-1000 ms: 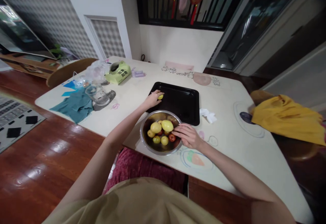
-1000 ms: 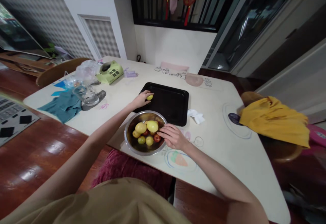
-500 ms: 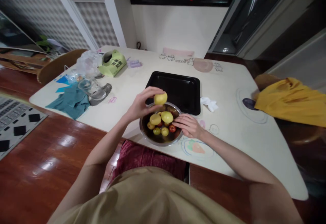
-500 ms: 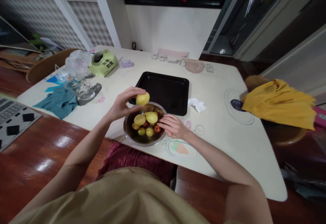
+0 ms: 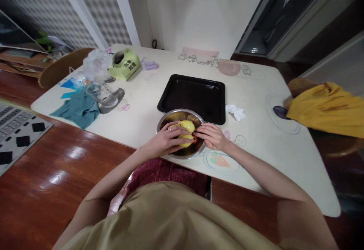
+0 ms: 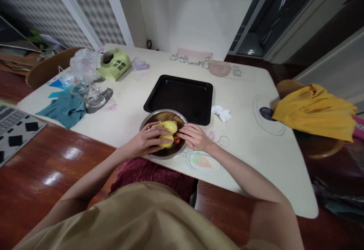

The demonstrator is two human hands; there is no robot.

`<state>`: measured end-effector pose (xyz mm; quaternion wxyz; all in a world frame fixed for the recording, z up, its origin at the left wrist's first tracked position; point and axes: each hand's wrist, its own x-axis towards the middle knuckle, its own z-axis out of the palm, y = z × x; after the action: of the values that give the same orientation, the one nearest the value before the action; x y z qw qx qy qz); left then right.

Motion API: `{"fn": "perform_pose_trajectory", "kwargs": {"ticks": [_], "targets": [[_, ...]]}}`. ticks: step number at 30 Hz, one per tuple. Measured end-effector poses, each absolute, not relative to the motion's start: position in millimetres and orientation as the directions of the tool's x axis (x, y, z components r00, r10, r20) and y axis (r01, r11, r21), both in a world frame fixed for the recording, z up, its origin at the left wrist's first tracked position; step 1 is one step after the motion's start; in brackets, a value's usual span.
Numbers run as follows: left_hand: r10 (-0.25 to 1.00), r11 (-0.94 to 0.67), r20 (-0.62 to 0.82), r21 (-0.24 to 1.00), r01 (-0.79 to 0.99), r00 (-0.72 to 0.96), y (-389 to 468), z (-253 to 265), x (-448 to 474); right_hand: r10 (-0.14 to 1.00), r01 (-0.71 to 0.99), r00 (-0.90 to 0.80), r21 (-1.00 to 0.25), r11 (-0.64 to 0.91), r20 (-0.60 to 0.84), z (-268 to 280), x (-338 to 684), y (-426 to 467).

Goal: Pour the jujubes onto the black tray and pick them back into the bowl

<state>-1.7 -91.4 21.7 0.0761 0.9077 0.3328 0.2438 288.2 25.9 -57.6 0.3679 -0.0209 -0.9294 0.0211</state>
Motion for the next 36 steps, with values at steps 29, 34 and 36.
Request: {"fn": "perform_pose_trajectory", "kwargs": {"ticks": [29, 34, 36], "targets": [[0.764, -0.612, 0.604, 0.564, 0.554, 0.229, -88.8, 16.4, -24.0, 0.105, 0.059, -0.724, -0.091, 0.994, 0.681, -60.1, 293.2, 23.6], [0.763, -0.453, 0.62, 0.715, 0.533, -0.182, -81.4, -14.4, -34.5, 0.18, 0.169, -0.667, -0.088, 0.982, 0.723, -59.8, 295.5, 20.5], [0.75, -0.425, 0.616, 0.729, 0.537, -0.243, -78.2, -24.7, -35.4, 0.224, 0.209, -0.606, -0.118, 0.971, 0.764, -57.0, 294.0, 20.1]]}}
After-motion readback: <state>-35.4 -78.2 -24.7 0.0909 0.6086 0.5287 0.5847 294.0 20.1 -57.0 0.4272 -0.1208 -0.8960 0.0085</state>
